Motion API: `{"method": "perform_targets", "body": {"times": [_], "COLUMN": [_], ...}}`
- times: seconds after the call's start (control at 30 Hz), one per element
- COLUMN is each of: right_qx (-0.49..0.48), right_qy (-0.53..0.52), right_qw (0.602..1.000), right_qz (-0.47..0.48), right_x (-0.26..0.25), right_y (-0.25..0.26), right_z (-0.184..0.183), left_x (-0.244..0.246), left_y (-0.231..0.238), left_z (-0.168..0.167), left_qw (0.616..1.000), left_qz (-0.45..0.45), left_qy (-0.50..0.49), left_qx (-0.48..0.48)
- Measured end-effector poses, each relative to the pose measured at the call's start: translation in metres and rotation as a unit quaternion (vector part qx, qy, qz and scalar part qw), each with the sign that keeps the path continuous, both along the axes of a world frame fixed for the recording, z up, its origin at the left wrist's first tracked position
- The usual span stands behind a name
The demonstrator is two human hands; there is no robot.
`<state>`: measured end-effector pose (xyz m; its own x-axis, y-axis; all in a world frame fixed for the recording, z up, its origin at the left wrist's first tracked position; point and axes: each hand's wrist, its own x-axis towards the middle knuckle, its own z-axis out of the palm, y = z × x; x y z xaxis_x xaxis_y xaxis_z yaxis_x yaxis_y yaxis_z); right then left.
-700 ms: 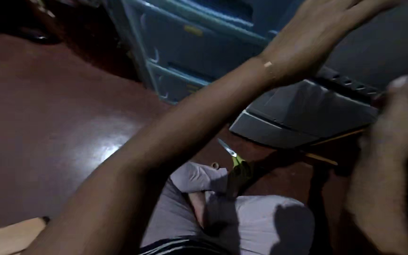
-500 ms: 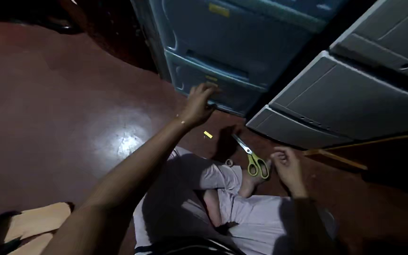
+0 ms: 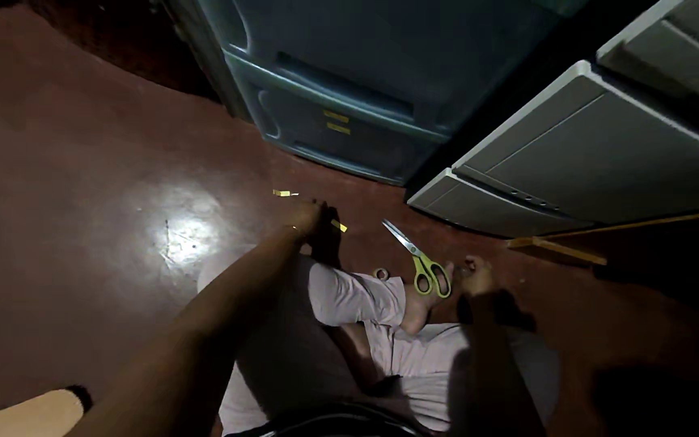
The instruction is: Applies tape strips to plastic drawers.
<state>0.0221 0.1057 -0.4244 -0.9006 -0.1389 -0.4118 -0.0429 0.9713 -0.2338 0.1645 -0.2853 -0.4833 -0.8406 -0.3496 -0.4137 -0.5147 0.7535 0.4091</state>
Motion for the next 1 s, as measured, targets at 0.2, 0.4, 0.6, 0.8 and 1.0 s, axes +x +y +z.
{"method": "perform_targets", "body": {"times": [0.2, 0.4, 0.6, 0.8, 1.0], "right_qx": [0.128, 0.133, -0.177, -0.493, -0.551], "right_qy": [-0.047, -0.048, -0.006, 0.046, 0.060], "right_qw": [0.990, 0.990, 0.978, 0.869, 0.823], "right_qz": [0.026, 0.017, -0.108, 0.019, 0.127], "right_x": [-0.006, -0.008, -0.003, 0.068, 0.123], "right_y": [0.010, 0.016, 0.028, 0.002, -0.056], "right_z": [-0.027, -0.033, -0.002, 0.075, 0.126], "left_x": [-0.012, -0.021, -0.016, 0.014, 0.053], "left_y": [0.018, 0.038, 0.036, 0.068, 0.123], "left_z": [0.002, 0.007, 0.020, 0.098, 0.150], "left_qw": [0.992, 0.973, 0.977, 0.894, 0.764], "left_qz": [-0.110, -0.209, -0.175, -0.008, 0.037], "left_qy": [0.038, 0.025, 0.102, 0.329, 0.473], "left_qx": [-0.054, -0.097, -0.067, 0.303, 0.437]}}
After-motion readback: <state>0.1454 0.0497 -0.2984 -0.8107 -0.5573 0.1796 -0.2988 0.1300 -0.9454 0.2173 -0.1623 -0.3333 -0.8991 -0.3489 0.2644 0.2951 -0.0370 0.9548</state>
